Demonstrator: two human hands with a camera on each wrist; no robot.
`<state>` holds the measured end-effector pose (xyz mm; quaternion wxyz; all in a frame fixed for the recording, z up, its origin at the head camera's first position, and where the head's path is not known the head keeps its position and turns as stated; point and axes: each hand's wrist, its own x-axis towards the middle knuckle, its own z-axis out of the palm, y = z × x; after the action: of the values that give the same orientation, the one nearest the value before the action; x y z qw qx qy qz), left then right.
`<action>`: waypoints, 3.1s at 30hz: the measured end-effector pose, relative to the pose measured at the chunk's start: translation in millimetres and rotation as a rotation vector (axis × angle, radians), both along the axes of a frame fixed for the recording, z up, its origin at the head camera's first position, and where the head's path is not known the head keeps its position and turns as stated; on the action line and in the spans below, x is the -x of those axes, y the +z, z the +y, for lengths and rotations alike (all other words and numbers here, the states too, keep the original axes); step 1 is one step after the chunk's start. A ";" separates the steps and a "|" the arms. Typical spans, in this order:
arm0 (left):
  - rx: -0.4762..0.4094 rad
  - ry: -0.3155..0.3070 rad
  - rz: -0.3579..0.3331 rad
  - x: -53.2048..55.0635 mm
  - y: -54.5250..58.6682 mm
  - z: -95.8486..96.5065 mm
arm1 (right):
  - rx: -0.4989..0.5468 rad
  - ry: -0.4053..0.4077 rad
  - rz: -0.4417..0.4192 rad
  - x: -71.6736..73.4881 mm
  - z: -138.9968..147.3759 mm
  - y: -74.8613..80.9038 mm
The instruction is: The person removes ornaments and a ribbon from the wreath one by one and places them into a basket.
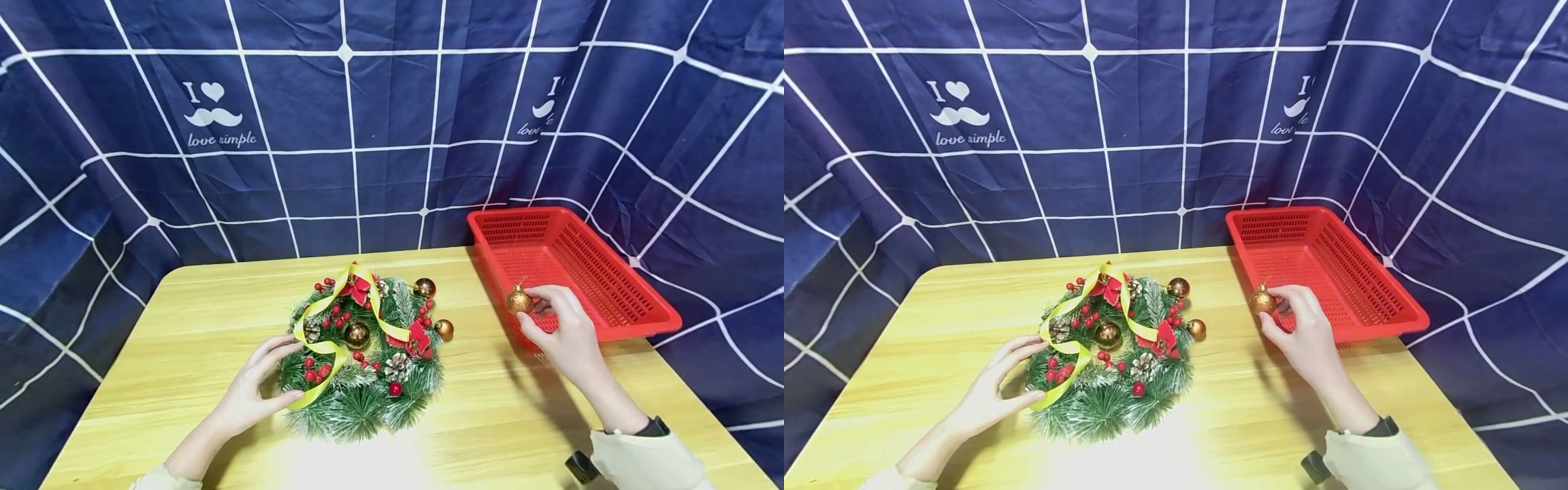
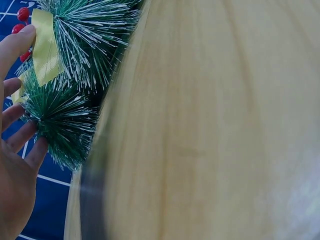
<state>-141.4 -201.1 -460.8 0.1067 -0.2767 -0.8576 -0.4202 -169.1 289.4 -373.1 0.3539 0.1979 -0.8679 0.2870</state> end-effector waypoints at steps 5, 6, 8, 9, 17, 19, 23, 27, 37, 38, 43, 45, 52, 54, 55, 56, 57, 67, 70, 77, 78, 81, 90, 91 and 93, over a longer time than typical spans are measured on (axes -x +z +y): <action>0.004 0.006 0.000 0.3 -1.7 0.0 | 0.001 -0.045 -0.029 2.5 10.5 -1.7; 0.003 0.005 0.001 0.5 -2.2 0.0 | 0.001 -0.053 -0.037 3.2 12.8 -2.2; 0.000 0.005 0.004 0.9 -2.9 0.1 | 0.001 -0.078 -0.055 4.4 16.9 -2.9; -0.002 0.003 0.004 0.9 -3.2 0.1 | 0.000 -0.085 -0.059 5.3 19.0 -3.3; 0.003 0.004 0.011 0.8 -3.1 0.3 | -0.008 -0.151 -0.091 10.2 30.6 -4.2; 0.008 0.009 0.010 0.8 -3.2 0.5 | -0.007 -0.162 -0.097 11.6 33.3 -4.0; 0.014 0.015 0.012 0.8 -3.3 0.8 | -0.003 -0.185 -0.125 13.4 38.8 -3.3; 0.013 0.017 0.008 0.6 -2.8 0.9 | -0.015 -0.197 -0.171 14.8 44.3 -3.4; 0.022 0.027 0.013 -0.1 -1.6 1.5 | -0.056 -0.229 -0.276 16.2 53.7 -4.5; 0.024 0.030 0.012 -0.3 -1.3 1.9 | -0.059 -0.232 -0.284 16.0 54.1 -4.6; 0.020 0.048 -0.003 -3.6 4.1 5.3 | -0.062 -0.241 -0.306 15.2 55.1 -5.2; 0.018 0.050 -0.007 -5.7 8.4 7.4 | -0.061 -0.243 -0.308 14.8 55.2 -5.6; 0.016 0.046 -0.005 -7.5 12.0 8.0 | -0.051 -0.253 -0.317 13.6 56.3 -6.9; 0.017 0.048 -0.006 -5.6 7.7 5.9 | -0.048 -0.257 -0.316 12.9 55.9 -6.5; 0.017 0.047 -0.008 -4.5 5.4 4.9 | -0.045 -0.258 -0.314 12.6 55.4 -6.2; 0.017 0.045 -0.008 -3.6 3.3 3.9 | -0.042 -0.258 -0.313 12.1 54.7 -5.7; 0.016 0.042 -0.008 -2.9 1.8 3.3 | -0.041 -0.258 -0.311 11.8 53.9 -5.3; 0.011 0.017 0.010 -0.9 -0.5 1.2 | -0.025 -0.187 -0.242 11.8 27.2 -2.5; 0.013 0.022 0.006 -1.3 0.4 1.3 | -0.028 -0.114 -0.221 11.0 4.7 -3.4; 0.008 0.030 -0.008 -1.7 0.9 1.6 | -0.087 0.137 -0.276 10.2 -61.7 4.5; 0.009 0.031 -0.009 -2.0 0.7 1.6 | -0.095 0.167 -0.296 10.6 -70.6 6.6; 0.007 0.030 -0.012 -2.9 -0.2 1.0 | -0.118 0.247 -0.348 12.3 -94.9 12.8; 0.004 0.023 0.011 -2.0 -3.2 -1.7 | -0.379 0.442 -0.302 28.4 -147.9 17.9; 0.003 0.023 0.013 -1.9 -3.4 -1.8 | -0.423 0.461 -0.323 31.2 -152.6 18.7; -0.001 0.021 0.012 -1.8 -3.7 -1.9 | -0.493 0.498 -0.376 36.8 -162.0 20.1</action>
<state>-139.6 -203.0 -464.5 0.1163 -0.2703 -0.8595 -0.4180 -206.0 127.5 -353.0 0.0505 0.4254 -0.8859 0.1781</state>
